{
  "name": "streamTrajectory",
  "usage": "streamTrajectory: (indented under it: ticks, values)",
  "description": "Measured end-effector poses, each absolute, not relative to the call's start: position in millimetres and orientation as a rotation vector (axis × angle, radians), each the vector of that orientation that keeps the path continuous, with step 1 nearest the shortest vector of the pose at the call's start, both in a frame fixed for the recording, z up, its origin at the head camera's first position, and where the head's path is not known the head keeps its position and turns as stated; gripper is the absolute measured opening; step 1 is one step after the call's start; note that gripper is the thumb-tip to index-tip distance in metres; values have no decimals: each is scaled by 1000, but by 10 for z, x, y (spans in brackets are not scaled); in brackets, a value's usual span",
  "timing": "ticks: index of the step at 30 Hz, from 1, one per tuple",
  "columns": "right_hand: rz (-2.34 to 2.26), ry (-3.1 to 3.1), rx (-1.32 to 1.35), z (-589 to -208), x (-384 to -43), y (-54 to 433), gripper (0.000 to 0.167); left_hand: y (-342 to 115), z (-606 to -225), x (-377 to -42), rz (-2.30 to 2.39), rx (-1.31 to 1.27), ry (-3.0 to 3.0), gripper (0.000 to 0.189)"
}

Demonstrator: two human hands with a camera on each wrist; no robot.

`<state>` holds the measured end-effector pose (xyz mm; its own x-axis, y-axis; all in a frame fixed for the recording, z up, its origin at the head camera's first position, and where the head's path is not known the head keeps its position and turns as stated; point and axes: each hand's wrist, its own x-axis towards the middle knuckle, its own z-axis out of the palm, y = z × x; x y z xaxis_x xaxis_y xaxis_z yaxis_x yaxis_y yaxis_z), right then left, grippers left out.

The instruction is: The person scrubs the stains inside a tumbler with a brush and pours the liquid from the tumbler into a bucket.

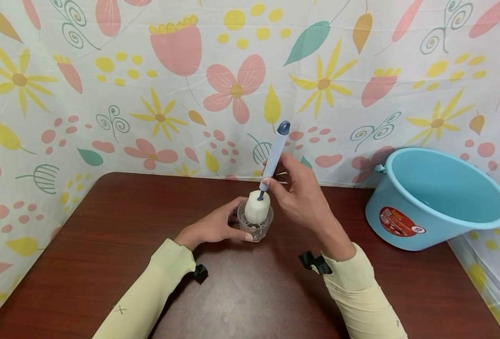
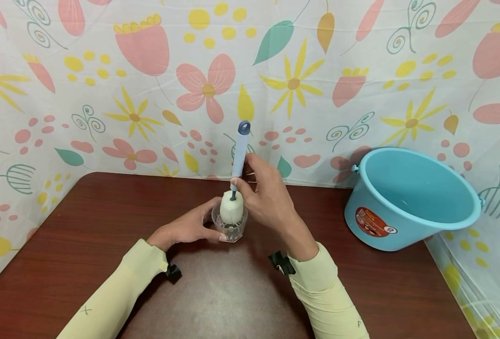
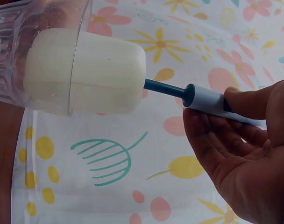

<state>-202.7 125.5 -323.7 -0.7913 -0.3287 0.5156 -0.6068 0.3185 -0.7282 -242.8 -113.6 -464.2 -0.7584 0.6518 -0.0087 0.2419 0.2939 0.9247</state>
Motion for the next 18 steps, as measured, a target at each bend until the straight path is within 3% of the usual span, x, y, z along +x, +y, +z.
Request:
streamTrajectory:
  ticks: [18]
  values:
    - [1411, -2325, 844, -3212, -1980, 1237, 26, -1140, -4635, -2423, 1438, 817, 2203, 90]
